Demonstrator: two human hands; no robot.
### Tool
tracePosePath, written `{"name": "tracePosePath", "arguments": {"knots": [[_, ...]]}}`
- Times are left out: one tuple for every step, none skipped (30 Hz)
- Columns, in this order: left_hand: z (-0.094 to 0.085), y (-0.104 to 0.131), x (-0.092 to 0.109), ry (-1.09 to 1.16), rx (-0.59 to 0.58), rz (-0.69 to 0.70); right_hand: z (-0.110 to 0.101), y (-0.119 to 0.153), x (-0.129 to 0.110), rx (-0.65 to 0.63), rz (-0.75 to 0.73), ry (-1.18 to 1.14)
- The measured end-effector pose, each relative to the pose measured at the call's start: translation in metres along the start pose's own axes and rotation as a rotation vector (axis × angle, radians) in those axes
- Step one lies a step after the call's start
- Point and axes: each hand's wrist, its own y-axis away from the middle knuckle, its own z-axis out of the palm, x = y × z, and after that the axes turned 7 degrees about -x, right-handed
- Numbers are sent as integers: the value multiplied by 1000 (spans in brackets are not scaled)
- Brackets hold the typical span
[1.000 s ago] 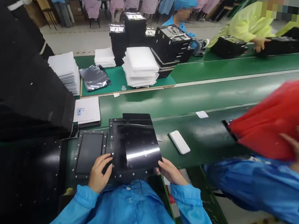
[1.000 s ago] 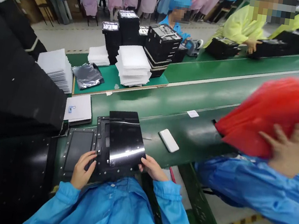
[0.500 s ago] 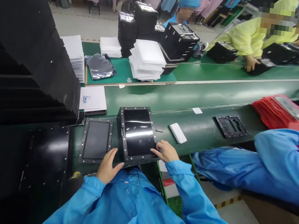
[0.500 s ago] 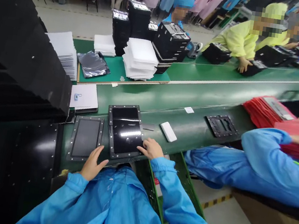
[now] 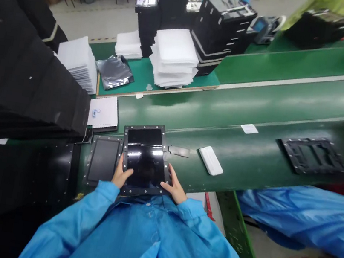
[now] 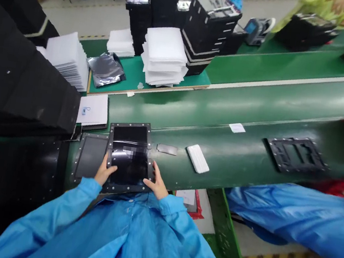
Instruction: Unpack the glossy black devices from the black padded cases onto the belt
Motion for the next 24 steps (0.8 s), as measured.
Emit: {"name": "tracePosePath", "arguments": {"knots": [[-4, -9, 7, 1, 0, -15, -5, -3, -2, -61, 13, -1], [-7, -14, 11, -5, -3, -30, -9, -6, -3, -105, 15, 1], [-9, -13, 13, -14, -9, -43, -11, -7, -2, -131, 7, 6], [-10, -8, 12, -26, -17, -55, -12, -8, -1, -145, 0, 10], [-9, 2, 9, -40, -20, -69, -12, -7, 1, -152, -5, 11], [-6, 15, 4, -54, -12, -82, -10, -5, 4, -154, -8, 14], [-3, 30, -1, -70, 7, -93, -8, -2, 7, -150, -14, 21], [0, 44, -6, -86, 32, -103, -5, 1, 10, -139, -25, 37], [3, 56, -8, -99, 58, -111, -3, 5, 13, -118, -41, 60], [6, 64, -9, -108, 84, -114, -1, 8, 15, -92, -57, 90], [7, 65, -7, -110, 101, -109, 0, 10, 16, -71, -70, 119], [6, 60, -3, -105, 107, -95, 0, 8, 14, -65, -78, 141], [4, 48, 4, -96, 107, -71, -2, 3, 11, -75, -83, 152], [1, 29, 13, -86, 105, -42, -4, -8, 4, -96, -87, 152], [-4, 6, 24, -78, 104, -17, -7, -24, -5, -117, -96, 145], [-10, -20, 38, -76, 108, 2, -9, -44, -17, -129, -112, 137], [-16, -46, 52, -78, 121, -2, -12, -68, -31, -130, -126, 125], [-21, -71, 66, -83, 133, -29, -14, -93, -46, -99, -150, 125], [-25, -92, 77, -101, 149, -63, -15, -118, -60, -62, -167, 130], [-27, -108, 86, -113, 166, -89, -16, -140, -72, -22, -160, 118], [-28, -119, 91, -125, 179, -106, -17, -158, -80, 7, -166, 111], [-27, -125, 93, -141, 189, -108, -18, -171, -85, 25, -178, 110], [-26, -127, 93, -162, 195, -95, -19, -179, -86, 35, -198, 114], [-25, -127, 92, -188, 199, -76, -20, -183, -85, 42, -228, 122]]}}
